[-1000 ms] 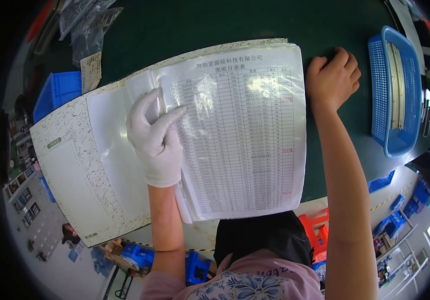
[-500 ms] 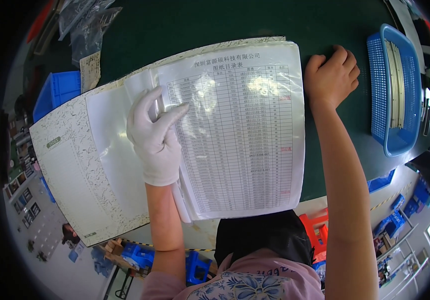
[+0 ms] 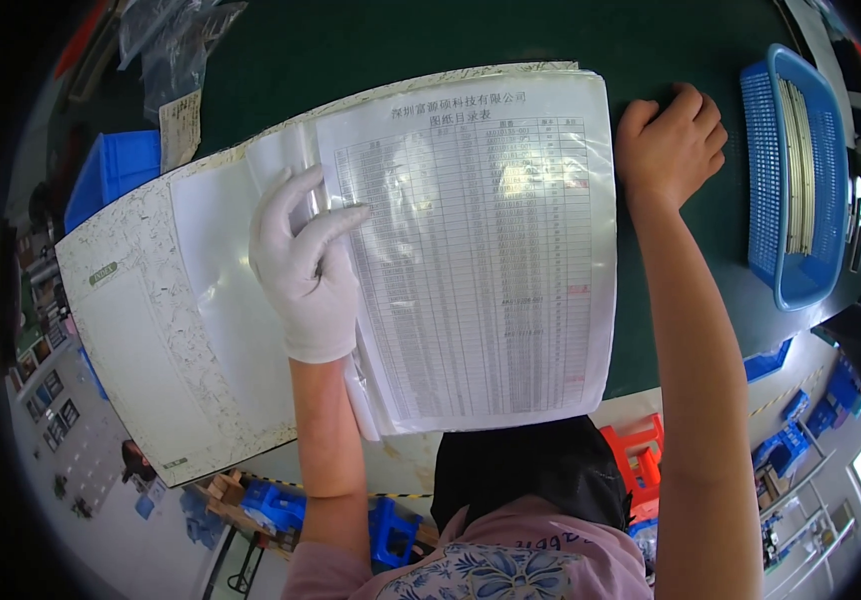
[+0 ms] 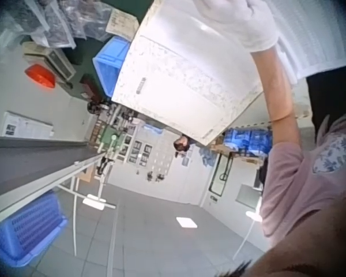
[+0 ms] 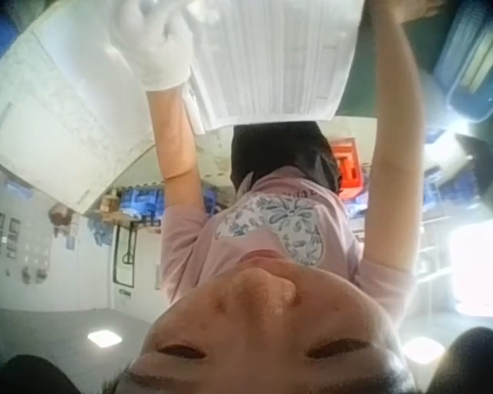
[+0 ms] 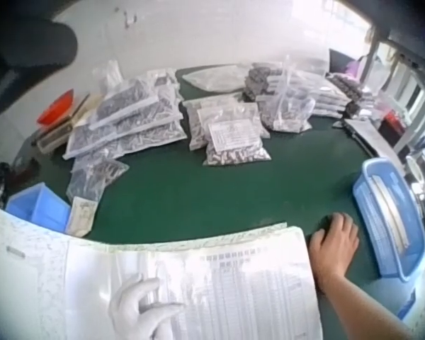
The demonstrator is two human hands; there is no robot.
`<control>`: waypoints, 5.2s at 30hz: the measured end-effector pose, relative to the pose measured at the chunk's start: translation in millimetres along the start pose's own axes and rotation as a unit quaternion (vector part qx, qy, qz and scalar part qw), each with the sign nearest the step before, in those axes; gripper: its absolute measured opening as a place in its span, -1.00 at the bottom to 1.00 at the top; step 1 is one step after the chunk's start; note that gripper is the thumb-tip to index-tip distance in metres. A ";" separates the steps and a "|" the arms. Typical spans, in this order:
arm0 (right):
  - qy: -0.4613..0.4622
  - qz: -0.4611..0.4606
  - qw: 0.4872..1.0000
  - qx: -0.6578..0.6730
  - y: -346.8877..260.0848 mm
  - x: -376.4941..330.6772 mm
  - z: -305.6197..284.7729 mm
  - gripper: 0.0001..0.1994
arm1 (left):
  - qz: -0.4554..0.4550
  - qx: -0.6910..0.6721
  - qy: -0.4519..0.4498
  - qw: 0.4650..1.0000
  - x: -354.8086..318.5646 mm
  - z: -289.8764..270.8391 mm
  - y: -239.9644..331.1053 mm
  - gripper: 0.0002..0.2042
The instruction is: Checking a manifest binder and picking up metal rods from a storage bin in a factory setting.
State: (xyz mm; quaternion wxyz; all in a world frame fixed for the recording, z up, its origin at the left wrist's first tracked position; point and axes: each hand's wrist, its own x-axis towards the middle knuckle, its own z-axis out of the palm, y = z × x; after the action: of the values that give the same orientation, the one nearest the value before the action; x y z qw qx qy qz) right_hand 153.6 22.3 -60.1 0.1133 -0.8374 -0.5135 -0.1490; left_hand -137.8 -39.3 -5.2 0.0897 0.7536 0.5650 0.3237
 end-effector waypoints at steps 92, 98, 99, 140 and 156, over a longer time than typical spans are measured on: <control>-0.008 -0.019 0.999 -0.046 4.0 14.0 4.3 -0.47 | 0.012 -0.118 0.000 0.993 -111.1 -22.3 21.3 -0.73; -0.047 0.048 0.998 -0.009 -23.1 0.6 -25.6 -0.59 | 0.008 -0.122 -0.010 0.992 -112.6 -24.0 23.8 -0.72; -0.045 0.047 0.998 -0.006 -23.4 0.2 -27.0 -0.59 | 0.008 -0.125 -0.017 0.992 -113.0 -23.9 24.1 -0.72; -0.040 0.049 0.998 -0.016 -21.9 5.0 -24.5 -0.59 | -0.007 -0.094 0.003 0.996 -140.9 -27.4 35.5 -0.85; -0.047 0.044 0.998 -0.017 -20.0 5.6 -24.0 -0.57 | -0.139 0.066 0.118 0.981 -239.8 -47.9 36.5 -0.92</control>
State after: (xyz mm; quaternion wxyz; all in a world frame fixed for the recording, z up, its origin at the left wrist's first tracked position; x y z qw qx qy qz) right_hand 134.9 27.6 -34.9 0.0815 -0.8672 -0.4782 -0.1126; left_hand -173.5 -281.1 -42.5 0.0164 0.6286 0.6908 0.3570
